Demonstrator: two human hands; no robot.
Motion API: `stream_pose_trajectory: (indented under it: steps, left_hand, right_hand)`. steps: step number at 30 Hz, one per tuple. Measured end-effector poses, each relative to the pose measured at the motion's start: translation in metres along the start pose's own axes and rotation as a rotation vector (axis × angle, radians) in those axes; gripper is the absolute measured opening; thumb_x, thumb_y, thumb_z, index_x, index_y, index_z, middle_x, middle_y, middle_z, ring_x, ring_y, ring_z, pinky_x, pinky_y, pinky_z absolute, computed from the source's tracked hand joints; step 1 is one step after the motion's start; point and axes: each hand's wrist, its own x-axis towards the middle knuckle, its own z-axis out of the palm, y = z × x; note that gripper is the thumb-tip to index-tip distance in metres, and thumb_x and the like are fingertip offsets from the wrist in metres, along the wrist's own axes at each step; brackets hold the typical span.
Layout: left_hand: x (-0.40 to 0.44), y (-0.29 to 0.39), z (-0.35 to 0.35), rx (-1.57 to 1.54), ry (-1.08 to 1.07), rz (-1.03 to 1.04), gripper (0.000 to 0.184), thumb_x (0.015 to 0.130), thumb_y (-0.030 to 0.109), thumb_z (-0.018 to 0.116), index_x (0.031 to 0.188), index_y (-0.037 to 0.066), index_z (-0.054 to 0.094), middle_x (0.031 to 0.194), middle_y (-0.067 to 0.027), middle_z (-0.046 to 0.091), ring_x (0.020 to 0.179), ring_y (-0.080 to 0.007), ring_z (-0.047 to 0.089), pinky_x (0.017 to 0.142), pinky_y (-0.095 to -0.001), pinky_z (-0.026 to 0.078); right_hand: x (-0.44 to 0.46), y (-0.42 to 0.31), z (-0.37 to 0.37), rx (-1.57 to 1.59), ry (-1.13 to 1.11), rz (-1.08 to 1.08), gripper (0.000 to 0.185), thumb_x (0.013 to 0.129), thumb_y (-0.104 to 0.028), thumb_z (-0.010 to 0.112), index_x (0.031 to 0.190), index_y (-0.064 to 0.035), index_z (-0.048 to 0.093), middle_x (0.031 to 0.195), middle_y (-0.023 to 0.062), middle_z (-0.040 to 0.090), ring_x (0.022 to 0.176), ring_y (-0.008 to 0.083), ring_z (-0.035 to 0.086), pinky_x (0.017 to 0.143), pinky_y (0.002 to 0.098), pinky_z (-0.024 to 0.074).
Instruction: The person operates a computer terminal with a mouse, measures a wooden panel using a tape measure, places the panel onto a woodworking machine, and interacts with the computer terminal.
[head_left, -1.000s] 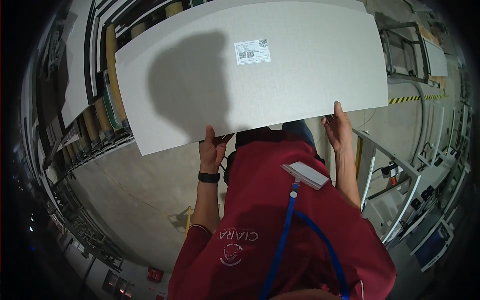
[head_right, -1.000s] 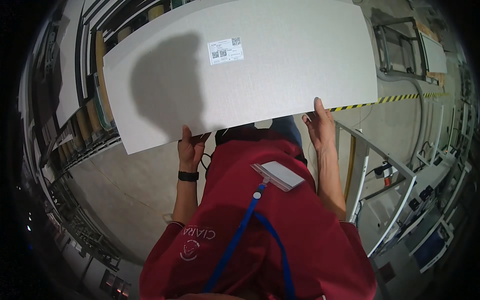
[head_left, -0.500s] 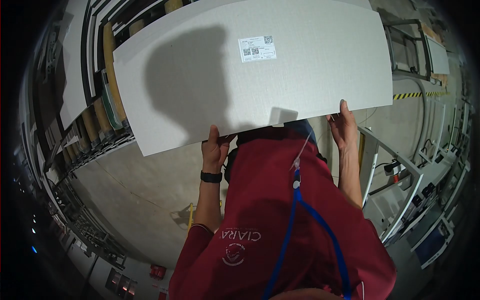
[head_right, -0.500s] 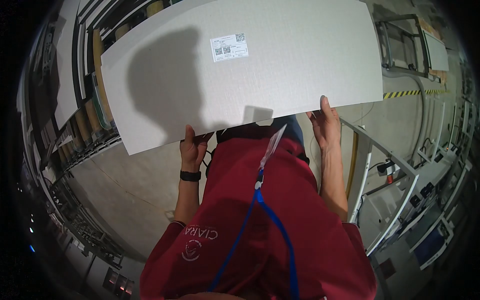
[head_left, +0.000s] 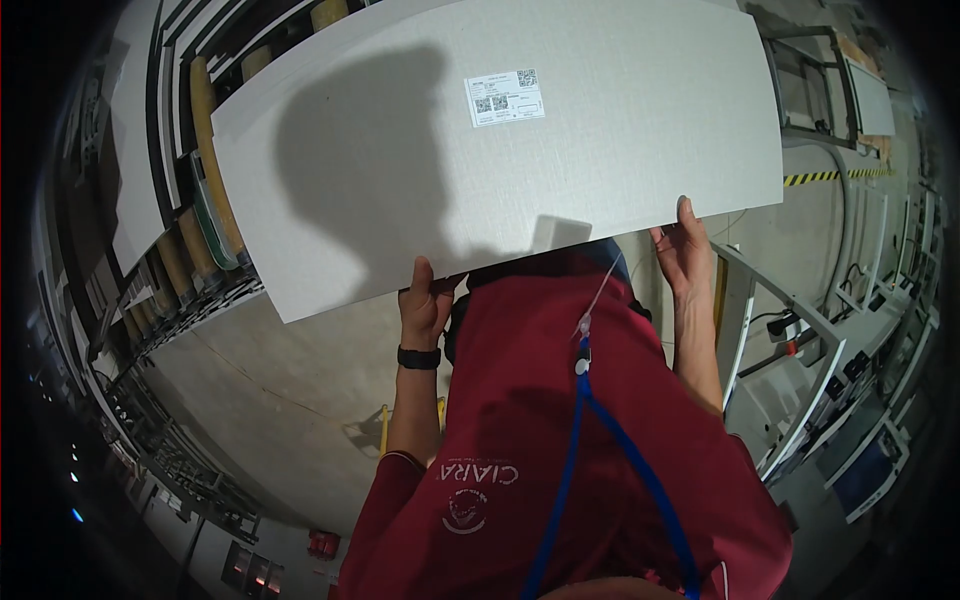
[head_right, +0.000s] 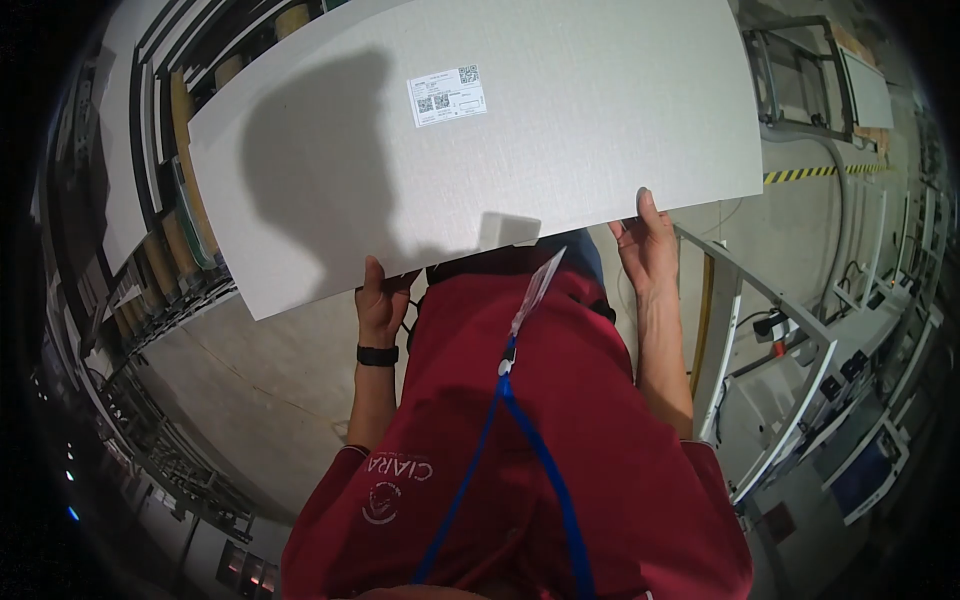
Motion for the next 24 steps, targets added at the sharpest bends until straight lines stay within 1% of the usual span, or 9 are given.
stream_pose_trajectory:
  steps: [6, 17, 24]
  left_hand:
    - [0.0017, 0.0000, -0.0027, 0.008, -0.020, -0.004, 0.055, 0.096, 0.039, 0.056, 0.138, 0.008, 0.042, 0.137, -0.0090, 0.050, 0.126, -0.0270, 0.049, 0.109, -0.0481, 0.039]
    - [0.0012, 0.0005, -0.0050, 0.001, -0.013, -0.040, 0.055, 0.096, 0.041, 0.055, 0.137, 0.007, 0.043, 0.136, -0.0088, 0.051, 0.126, -0.0273, 0.049, 0.109, -0.0473, 0.038]
    - [0.0003, 0.0017, -0.0044, 0.017, 0.000, -0.050, 0.055, 0.096, 0.041, 0.056, 0.137, 0.007, 0.043, 0.136, -0.0089, 0.051, 0.126, -0.0278, 0.049, 0.109, -0.0487, 0.038]
  right_hand:
    - [-0.0005, -0.0012, 0.0033, -0.002, -0.006, 0.008, 0.025, 0.090, -0.024, 0.068, 0.105, -0.0059, 0.061, 0.109, 0.0061, 0.065, 0.104, 0.0207, 0.063, 0.095, 0.0403, 0.0514]
    - [0.0000, -0.0005, 0.0000, -0.039, -0.001, -0.003, 0.032, 0.090, -0.026, 0.068, 0.109, -0.0024, 0.060, 0.112, 0.0094, 0.064, 0.107, 0.0226, 0.062, 0.097, 0.0411, 0.0505]
    - [0.0013, 0.0005, -0.0012, -0.045, 0.004, -0.013, 0.034, 0.089, -0.027, 0.069, 0.111, -0.0016, 0.059, 0.112, 0.0096, 0.064, 0.107, 0.0226, 0.062, 0.097, 0.0408, 0.0509]
